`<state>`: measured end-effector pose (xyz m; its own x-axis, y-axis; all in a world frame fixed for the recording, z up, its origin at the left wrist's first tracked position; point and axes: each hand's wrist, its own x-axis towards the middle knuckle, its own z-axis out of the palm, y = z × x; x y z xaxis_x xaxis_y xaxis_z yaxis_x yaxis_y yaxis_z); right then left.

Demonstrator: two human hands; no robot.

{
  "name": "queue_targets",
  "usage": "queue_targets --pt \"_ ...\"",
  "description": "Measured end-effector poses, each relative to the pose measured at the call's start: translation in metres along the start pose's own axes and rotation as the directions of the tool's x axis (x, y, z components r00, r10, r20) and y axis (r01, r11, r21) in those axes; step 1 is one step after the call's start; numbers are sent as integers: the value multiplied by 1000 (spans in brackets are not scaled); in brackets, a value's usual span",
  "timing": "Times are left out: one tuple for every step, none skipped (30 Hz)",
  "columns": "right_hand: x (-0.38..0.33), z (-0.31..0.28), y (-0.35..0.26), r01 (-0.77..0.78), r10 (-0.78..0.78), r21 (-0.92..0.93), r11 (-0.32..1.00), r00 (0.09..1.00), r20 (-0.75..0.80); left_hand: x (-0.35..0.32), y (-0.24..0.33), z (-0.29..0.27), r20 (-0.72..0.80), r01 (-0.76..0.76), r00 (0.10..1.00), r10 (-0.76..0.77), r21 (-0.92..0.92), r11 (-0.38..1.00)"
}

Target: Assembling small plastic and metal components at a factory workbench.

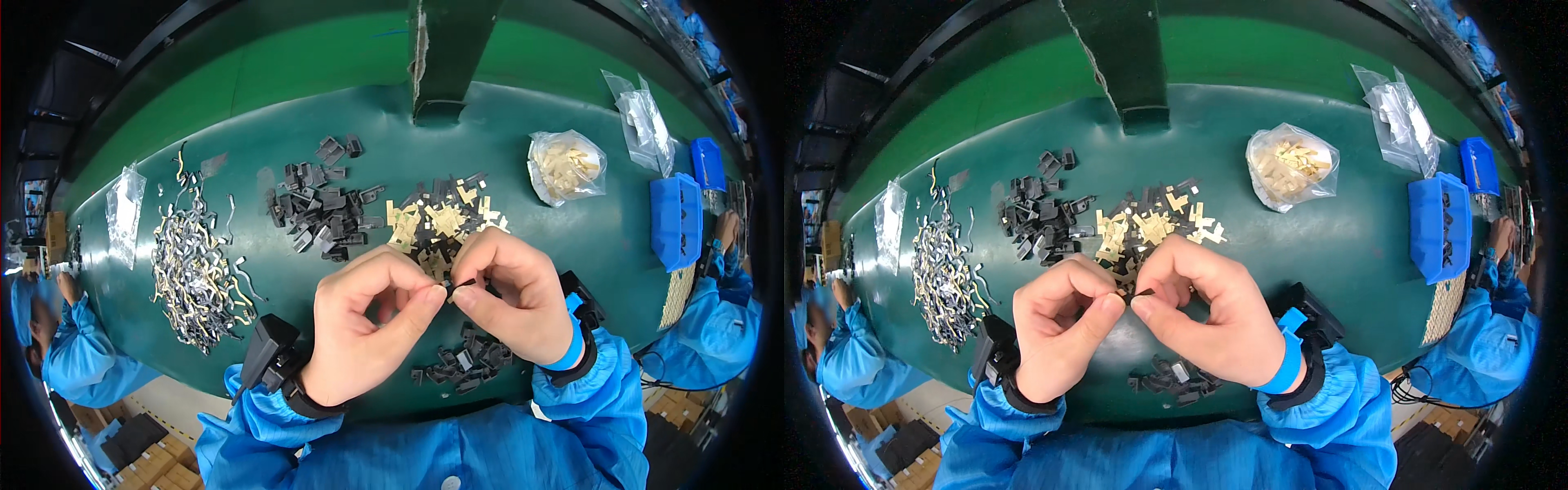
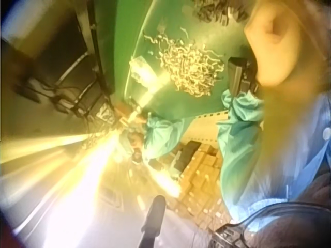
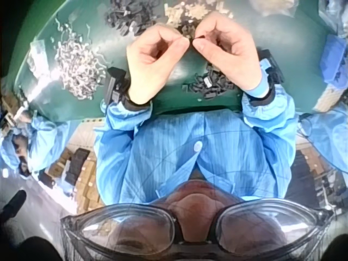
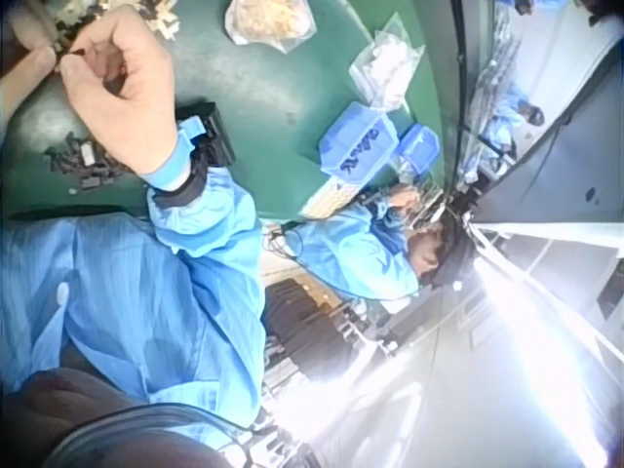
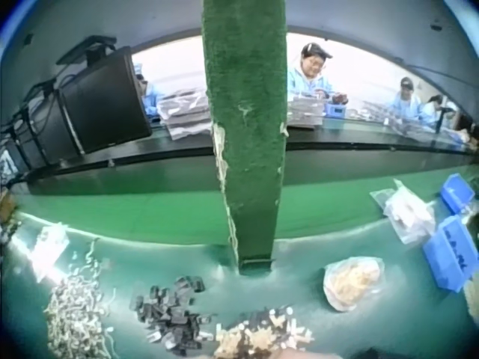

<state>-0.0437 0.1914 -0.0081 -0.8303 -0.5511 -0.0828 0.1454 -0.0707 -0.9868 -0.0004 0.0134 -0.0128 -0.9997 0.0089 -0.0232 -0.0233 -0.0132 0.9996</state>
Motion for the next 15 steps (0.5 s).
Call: queue_targets --pt "0 0 0 1 -1 25 1000 1000 -4 0 1 1 0 7 1000 -7 9 1000" --pt "0 -1 0 4 -4 50 999 1000 -8 1 3 2 0 12 1000 -12 19 1000" --pt "-1 -2 -2 11 -10 40 999 1000 -14 1 3 3 7 2 1000 -2 13 1000" --pt "-2 -3 -5 -15 16 63 998 1000 -9 1 3 5 16 -14 1000 14 5 1000" --pt "-5 -6 -10 -39 40 82 996 999 -8 1 5 8 29 -35 999 35 -5 999" --pt "-11 -8 -14 -23 25 50 998 999 -46 1 5 12 65 -61 996 63 -32 998" --pt "-14 -9 -19 -12 25 146 989 996 -90 0 6 15 49 -18 999 20 -30 999" --pt "-19 -11 -25 11 22 234 972 990 -139 -1 7 17 42 21 999 -20 -34 999" --pt "-23 -18 -35 120 -91 197 973 985 -150 -4 10 16 -2 33 999 -33 -41 999" --pt "-28 -28 -51 237 -213 107 965 956 -201 -9 14 14 -40 46 998 -48 -54 997" --pt "-35 -44 -69 353 -342 -21 935 887 -309 -15 18 9 -71 61 995 -65 -66 996" --pt "-45 -63 -91 441 -469 -164 882 791 -393 -18 18 6 -95 85 991 -92 -83 993" --pt "-55 -85 -112 503 -561 -260 825 664 -495 -19 19 8 -99 49 994 -55 -69 996" --pt "-70 -106 -134 583 -637 -295 757 560 -529 -20 18 10 -98 21 995 -26 -52 998" --pt "-77 -122 -150 591 -685 -385 709 448 -575 -24 18 4 -107 14 994 -16 -19 1000"
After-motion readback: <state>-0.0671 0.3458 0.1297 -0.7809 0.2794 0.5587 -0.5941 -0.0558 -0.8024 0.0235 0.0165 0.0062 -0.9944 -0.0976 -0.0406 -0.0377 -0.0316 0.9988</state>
